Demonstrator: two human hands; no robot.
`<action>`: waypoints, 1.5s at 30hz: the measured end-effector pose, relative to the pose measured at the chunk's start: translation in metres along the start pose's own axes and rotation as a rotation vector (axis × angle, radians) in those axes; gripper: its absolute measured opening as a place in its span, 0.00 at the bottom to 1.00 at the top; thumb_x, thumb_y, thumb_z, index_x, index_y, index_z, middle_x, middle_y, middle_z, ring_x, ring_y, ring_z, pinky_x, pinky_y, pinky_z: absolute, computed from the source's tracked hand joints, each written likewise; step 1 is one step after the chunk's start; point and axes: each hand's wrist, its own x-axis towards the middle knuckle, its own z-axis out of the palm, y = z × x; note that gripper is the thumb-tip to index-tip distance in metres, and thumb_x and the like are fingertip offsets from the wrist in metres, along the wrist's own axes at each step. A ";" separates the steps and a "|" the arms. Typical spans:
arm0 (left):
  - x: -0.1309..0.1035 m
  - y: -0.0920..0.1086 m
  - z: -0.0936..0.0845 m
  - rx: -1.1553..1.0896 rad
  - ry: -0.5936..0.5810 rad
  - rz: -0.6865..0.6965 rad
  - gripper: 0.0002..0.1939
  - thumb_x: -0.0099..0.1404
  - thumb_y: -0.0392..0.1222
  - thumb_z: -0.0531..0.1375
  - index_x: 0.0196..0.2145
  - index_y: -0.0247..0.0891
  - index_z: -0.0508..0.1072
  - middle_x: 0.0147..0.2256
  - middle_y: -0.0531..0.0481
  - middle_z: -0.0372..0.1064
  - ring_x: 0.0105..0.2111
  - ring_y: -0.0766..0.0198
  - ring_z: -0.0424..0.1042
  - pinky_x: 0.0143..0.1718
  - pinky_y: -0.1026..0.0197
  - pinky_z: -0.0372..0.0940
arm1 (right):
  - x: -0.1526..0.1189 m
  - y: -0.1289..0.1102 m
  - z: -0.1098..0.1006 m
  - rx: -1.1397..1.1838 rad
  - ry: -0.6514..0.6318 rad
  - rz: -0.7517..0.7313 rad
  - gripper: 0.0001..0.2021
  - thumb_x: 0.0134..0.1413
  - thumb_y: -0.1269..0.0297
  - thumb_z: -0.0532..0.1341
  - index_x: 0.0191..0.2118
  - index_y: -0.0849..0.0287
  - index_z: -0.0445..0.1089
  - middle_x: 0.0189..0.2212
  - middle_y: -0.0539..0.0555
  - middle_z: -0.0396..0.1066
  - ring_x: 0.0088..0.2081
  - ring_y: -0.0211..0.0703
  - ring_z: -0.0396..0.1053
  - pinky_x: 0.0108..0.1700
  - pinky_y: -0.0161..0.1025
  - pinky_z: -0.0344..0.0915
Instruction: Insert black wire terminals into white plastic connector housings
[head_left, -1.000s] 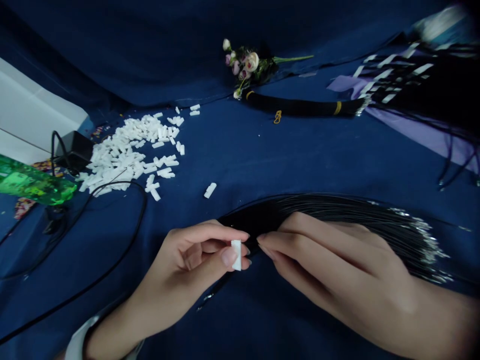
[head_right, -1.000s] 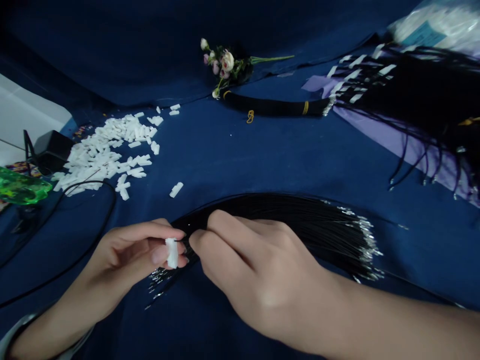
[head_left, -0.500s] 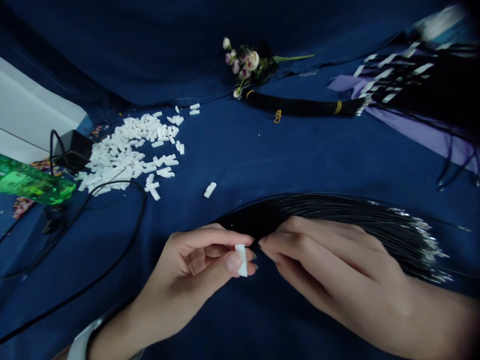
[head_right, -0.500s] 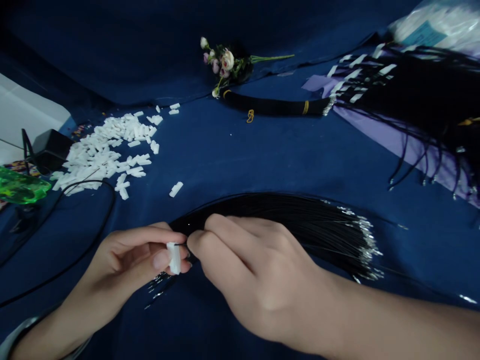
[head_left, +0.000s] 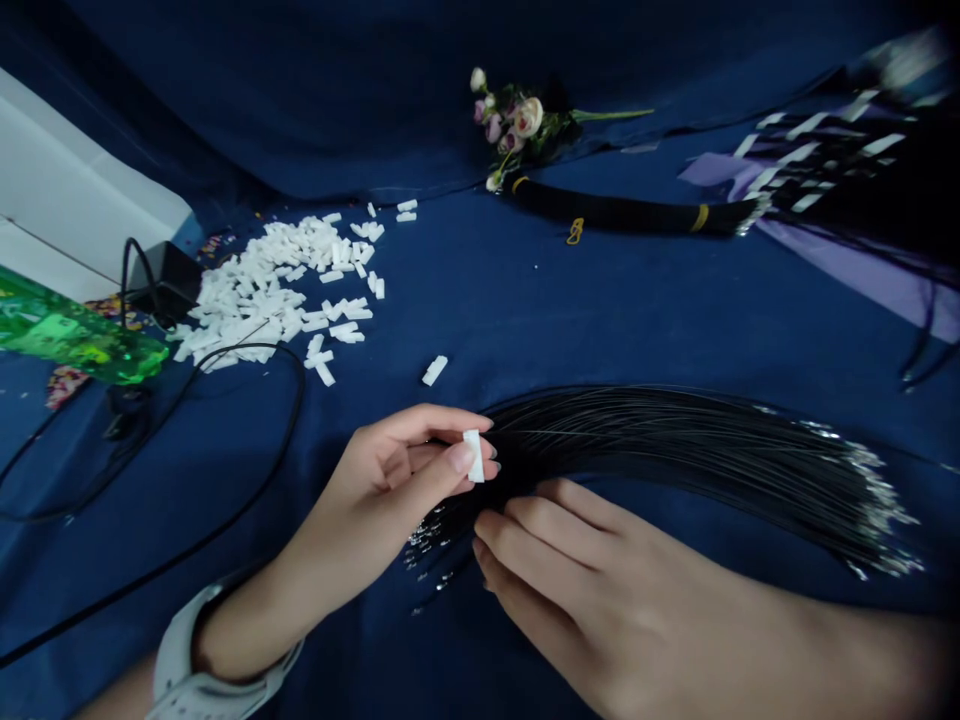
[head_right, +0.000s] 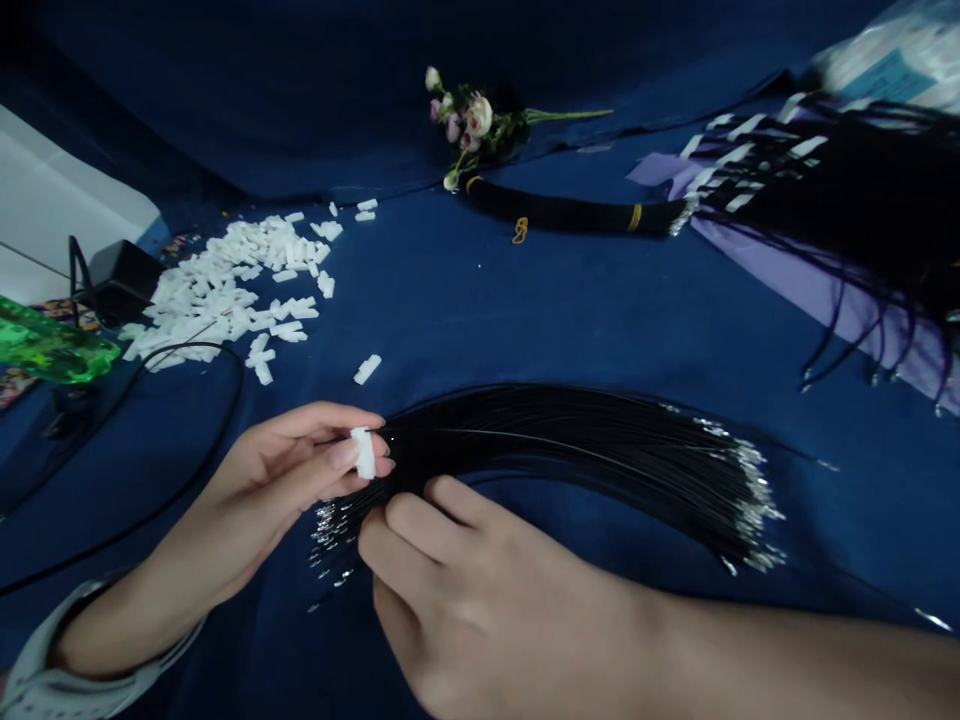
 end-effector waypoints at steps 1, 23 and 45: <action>0.000 0.000 0.000 -0.004 -0.002 -0.005 0.04 0.64 0.43 0.69 0.38 0.49 0.83 0.32 0.58 0.82 0.37 0.72 0.81 0.38 0.78 0.72 | 0.000 0.000 0.000 0.016 0.002 0.016 0.18 0.66 0.75 0.50 0.38 0.62 0.78 0.39 0.58 0.74 0.40 0.47 0.68 0.44 0.43 0.63; -0.001 0.002 -0.001 -0.026 0.060 0.035 0.06 0.63 0.41 0.70 0.39 0.44 0.82 0.34 0.54 0.82 0.37 0.68 0.81 0.39 0.74 0.74 | 0.008 0.008 -0.010 0.116 0.079 0.175 0.14 0.64 0.81 0.49 0.36 0.68 0.71 0.35 0.61 0.72 0.37 0.46 0.69 0.37 0.41 0.67; -0.004 0.004 -0.007 0.054 0.075 0.105 0.05 0.65 0.42 0.68 0.38 0.52 0.84 0.33 0.60 0.83 0.35 0.75 0.80 0.38 0.82 0.70 | -0.005 0.032 -0.024 0.186 0.109 0.379 0.05 0.67 0.76 0.53 0.41 0.64 0.66 0.36 0.54 0.69 0.34 0.36 0.71 0.33 0.33 0.68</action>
